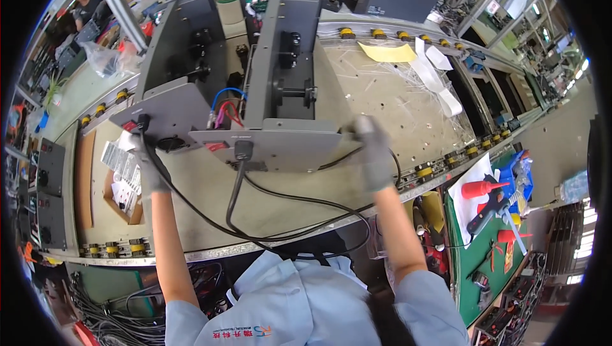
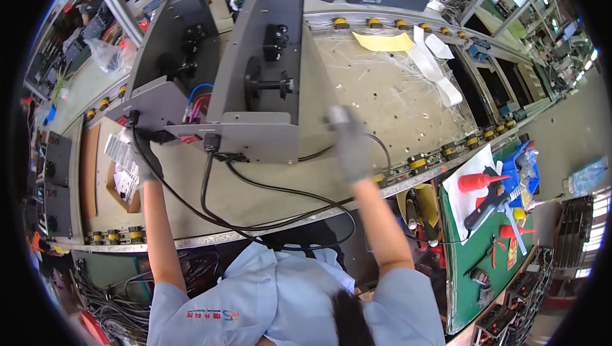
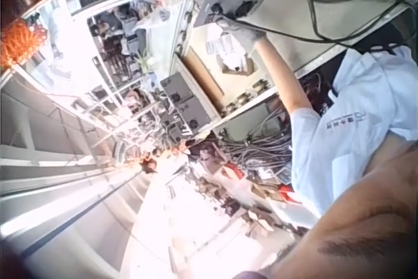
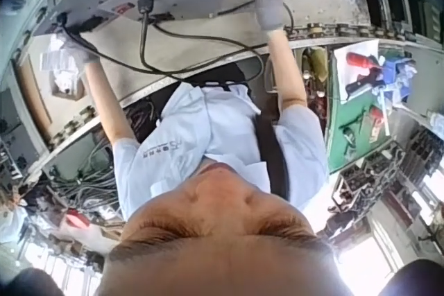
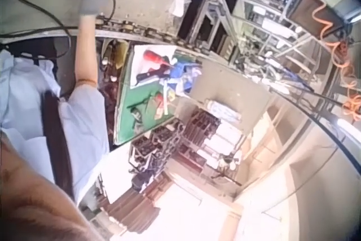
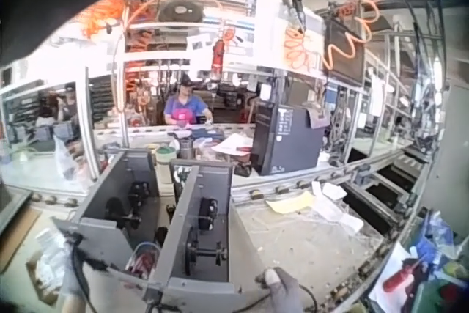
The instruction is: Assembling internal components and applying labels to electronic housing units on a conveyor line.
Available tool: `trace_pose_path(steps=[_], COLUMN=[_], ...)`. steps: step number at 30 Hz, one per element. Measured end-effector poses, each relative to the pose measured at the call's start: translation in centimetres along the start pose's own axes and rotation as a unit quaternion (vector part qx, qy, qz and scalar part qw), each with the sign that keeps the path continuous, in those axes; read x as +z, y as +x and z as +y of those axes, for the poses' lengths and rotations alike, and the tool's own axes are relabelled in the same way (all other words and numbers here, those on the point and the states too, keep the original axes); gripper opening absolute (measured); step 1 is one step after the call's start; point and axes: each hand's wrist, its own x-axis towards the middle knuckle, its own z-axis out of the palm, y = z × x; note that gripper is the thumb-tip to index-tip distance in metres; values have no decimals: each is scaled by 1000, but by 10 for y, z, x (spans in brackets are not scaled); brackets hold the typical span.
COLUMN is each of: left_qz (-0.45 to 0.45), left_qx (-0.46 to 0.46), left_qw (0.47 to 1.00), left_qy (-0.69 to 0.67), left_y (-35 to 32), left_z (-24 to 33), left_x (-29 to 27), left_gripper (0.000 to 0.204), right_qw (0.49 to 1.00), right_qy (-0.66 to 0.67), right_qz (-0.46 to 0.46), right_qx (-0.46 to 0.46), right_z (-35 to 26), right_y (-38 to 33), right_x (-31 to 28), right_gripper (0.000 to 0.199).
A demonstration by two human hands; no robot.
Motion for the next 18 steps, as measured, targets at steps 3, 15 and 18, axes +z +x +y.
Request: trace_pose_path(steps=[3, 15, 18], left_qz=[42, -450, -528], left_qx=[20, 584, 543], left_qw=[999, 572, 506], left_qy=[-13, 360, 412], left_y=[-56, -124, -136], left_z=[58, 225, 230], left_x=[8, 165, 203], left_gripper=[34, 50, 42], right_qw=[981, 868, 802], right_qy=[-173, -469, -506], right_qz=[85, -162, -289], right_qx=[-2, -24, -135], right_z=[16, -18, -17], right_y=[-3, -136, -117], right_x=[-74, -50, -59], right_gripper=[25, 45, 34])
